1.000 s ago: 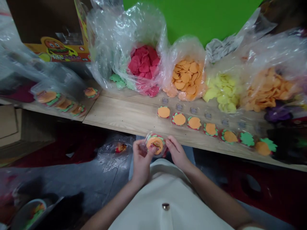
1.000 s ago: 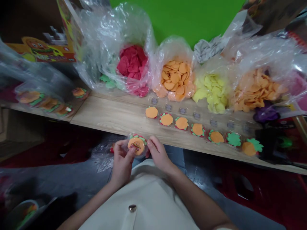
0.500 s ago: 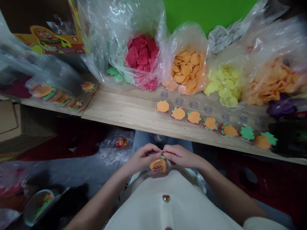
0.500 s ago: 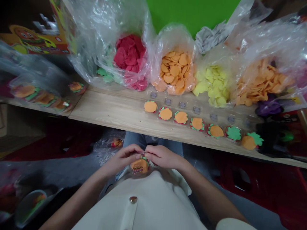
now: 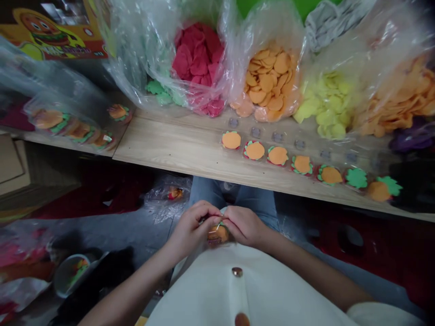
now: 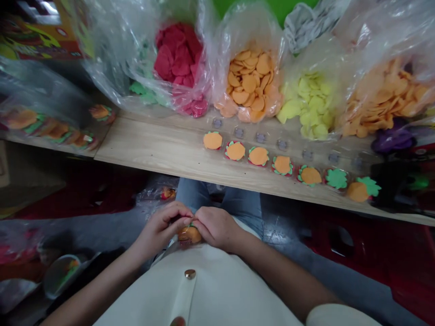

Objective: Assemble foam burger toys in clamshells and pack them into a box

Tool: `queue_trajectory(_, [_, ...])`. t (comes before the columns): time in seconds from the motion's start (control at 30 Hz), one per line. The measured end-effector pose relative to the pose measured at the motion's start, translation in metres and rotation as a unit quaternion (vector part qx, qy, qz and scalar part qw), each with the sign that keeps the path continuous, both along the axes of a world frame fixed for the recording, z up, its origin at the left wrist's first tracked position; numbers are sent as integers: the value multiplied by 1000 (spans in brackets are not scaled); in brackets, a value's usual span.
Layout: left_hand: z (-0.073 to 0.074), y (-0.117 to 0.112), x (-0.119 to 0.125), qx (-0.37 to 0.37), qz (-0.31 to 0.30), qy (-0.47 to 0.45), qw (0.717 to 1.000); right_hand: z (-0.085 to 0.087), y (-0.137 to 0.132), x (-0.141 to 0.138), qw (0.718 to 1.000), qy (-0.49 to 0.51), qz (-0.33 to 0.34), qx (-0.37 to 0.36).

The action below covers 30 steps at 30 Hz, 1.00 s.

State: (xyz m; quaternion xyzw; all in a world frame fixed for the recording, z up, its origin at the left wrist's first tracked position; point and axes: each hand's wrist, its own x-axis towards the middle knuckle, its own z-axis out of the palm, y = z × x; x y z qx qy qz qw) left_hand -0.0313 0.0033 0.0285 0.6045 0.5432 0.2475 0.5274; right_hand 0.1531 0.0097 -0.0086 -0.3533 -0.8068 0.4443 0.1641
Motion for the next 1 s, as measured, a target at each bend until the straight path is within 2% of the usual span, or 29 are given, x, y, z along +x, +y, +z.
queue_trajectory(0.13, [-8, 2, -1, -12, 41, -18, 999, 1, 5, -6, 998, -3, -44, -43])
queue_trajectory(0.23, [-15, 4, -4, -88, 93, -81, 988, 0, 3, -6, 995, -10, -63, -80])
queue_trajectory(0.33, [-22, 5, 0, -173, 177, -175, 953, -2, 1, -2, 989, -30, -103, -99])
queue_trajectory(0.43, [-31, 2, 14, -214, 249, -263, 907, 0, 5, 6, 982, -51, -155, -97])
queue_trajectory(0.53, [-43, -3, 28, -241, 293, -322, 868, 2, 7, 16, 977, -100, -164, -94])
queue_trajectory(0.6, [-47, -7, 32, -251, 300, -329, 859, 2, 3, 23, 976, -117, -151, -110])
queue_trajectory(0.67, [-46, -8, 30, -248, 281, -312, 873, -1, -4, 28, 977, -110, -141, -115])
queue_trajectory(0.73, [-39, -7, 22, -223, 232, -266, 909, -3, -9, 30, 980, -100, -140, -98])
queue_trajectory(0.8, [-29, -3, 14, -168, 169, -198, 951, -6, -12, 31, 985, -89, -128, -73])
queue_trajectory(0.87, [-21, 1, 6, -101, 114, -127, 980, -7, -15, 29, 992, -70, -98, -47])
queue_trajectory(1.0, [-19, 3, 1, -37, 68, -64, 995, -11, -20, 28, 996, -44, -82, -14])
